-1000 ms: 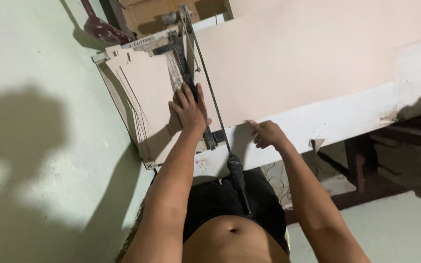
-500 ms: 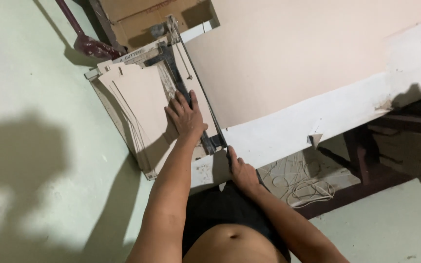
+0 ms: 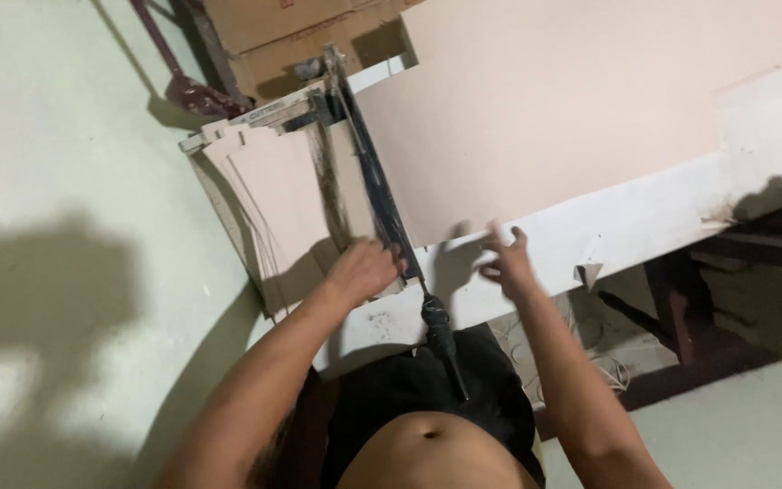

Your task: The person operates a manual paper cutter to trim large sheets of light-colored paper. They align the paper against the guide, pull down the cutting lever to slice the sheet, and then remove the cut pieces.

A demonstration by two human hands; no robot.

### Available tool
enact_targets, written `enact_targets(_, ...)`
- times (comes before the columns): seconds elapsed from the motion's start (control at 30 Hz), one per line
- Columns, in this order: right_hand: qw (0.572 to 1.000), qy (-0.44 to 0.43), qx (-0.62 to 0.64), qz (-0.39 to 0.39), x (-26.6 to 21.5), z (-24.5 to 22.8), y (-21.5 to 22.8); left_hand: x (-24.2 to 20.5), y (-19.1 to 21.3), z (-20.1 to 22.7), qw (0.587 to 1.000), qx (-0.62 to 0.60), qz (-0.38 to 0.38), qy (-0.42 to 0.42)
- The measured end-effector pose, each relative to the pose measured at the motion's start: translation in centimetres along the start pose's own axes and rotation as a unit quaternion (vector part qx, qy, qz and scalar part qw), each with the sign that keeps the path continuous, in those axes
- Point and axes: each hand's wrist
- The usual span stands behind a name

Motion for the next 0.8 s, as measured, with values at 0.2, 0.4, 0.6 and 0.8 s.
enact_targets(0.2, 0.952, 0.0, 0.305, 0.003, 7.0, 3.3, 5.0, -7.0, 0.0, -2.2, 0.98, 0.016, -0.187, 0.066)
enact_targets(0.4, 0.981, -0.053, 0.176, -0.057, 1.4, 1.9, 3.9, -4.7, 4.9, -4.5, 0.974, -0.093, -0.108, 0.177)
enact_targets(0.6, 0.986, -0.021, 0.148, -0.069, 2.1, 0.1, 0.9, 1.3, 6.5, -4.3, 0.907, -0.232, -0.093, 0.34)
enact_targets(0.8, 0.993, -0.046, 0.085, -0.068, 1.9, -1.6, -0.2, 4.7, 4.6, -3.7, 0.876, -0.261, -0.177, 0.365)
Point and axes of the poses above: each hand's wrist, its own x-axis towards the middle knuckle, its own y-axis out of the back of the hand, z = x × y, and after that the axes turned 14 degrees about x, right-handed
